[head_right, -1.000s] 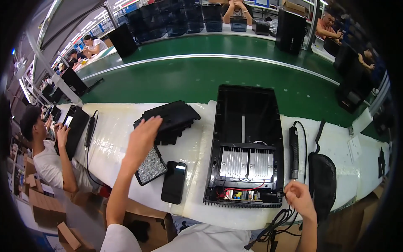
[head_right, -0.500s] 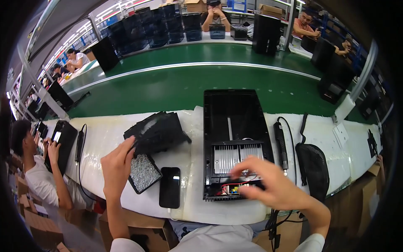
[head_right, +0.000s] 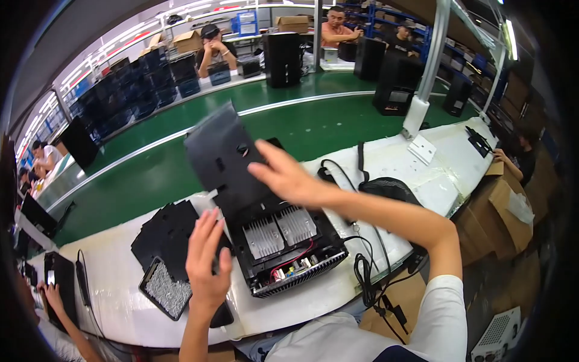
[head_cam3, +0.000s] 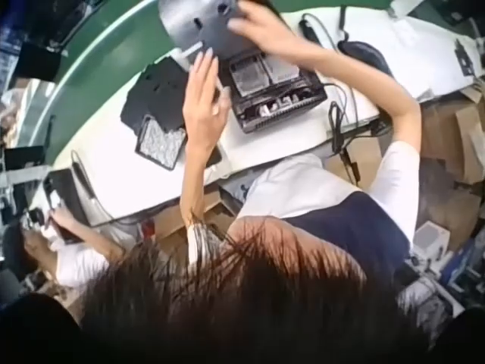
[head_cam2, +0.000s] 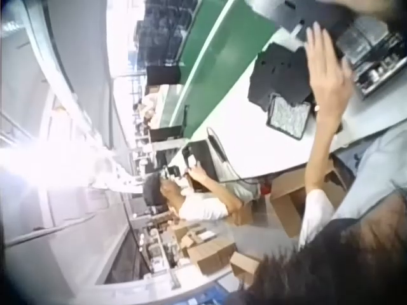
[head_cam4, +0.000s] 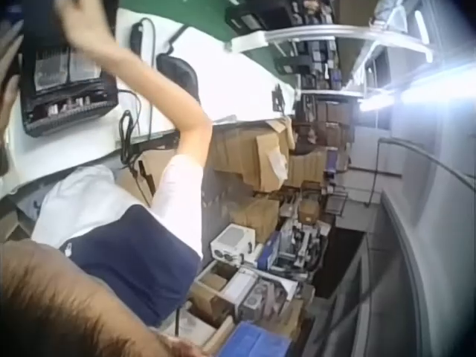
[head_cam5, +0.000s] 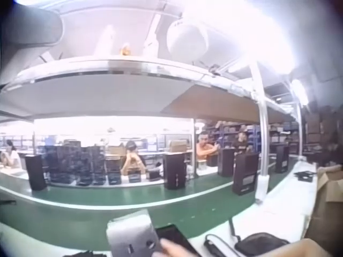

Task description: Assembling internal components and using an electric screwdriver to secure parts of an electronic device on a manufacturing line.

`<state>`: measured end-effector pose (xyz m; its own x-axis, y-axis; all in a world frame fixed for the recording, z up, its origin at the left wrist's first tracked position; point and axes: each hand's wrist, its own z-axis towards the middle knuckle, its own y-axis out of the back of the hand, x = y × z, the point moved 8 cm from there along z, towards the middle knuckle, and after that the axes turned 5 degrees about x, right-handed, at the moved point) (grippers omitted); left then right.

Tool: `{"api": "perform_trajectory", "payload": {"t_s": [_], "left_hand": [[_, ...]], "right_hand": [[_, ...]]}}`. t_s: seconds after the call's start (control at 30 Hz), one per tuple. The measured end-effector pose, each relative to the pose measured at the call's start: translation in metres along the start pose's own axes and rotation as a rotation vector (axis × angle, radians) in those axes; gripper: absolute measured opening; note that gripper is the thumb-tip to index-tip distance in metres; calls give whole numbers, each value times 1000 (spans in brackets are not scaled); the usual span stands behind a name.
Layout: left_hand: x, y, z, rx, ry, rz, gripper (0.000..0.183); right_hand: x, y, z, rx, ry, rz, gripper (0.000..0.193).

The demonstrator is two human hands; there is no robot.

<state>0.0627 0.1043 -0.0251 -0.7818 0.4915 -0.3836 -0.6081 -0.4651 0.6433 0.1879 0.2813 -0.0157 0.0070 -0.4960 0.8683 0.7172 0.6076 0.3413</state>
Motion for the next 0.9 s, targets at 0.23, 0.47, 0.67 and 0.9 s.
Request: {"api": "perform_trajectory", "payload": {"t_s": [0.23,0.47,0.67,0.9], "left_hand": [[105,-81,-10,15,580,-857,67],[112,-91,-17,53,561,-870,82],[118,-93,-14,127,634,-862,85],[113,-83,-11,141,593,-822,85]], "right_hand": [[14,55,0,271,51,-646,46],[13,26,1,472,61,-976,50],[16,6,1,636,42,-1117,52],[13,7,4,569,-37,-1093,47]]}}
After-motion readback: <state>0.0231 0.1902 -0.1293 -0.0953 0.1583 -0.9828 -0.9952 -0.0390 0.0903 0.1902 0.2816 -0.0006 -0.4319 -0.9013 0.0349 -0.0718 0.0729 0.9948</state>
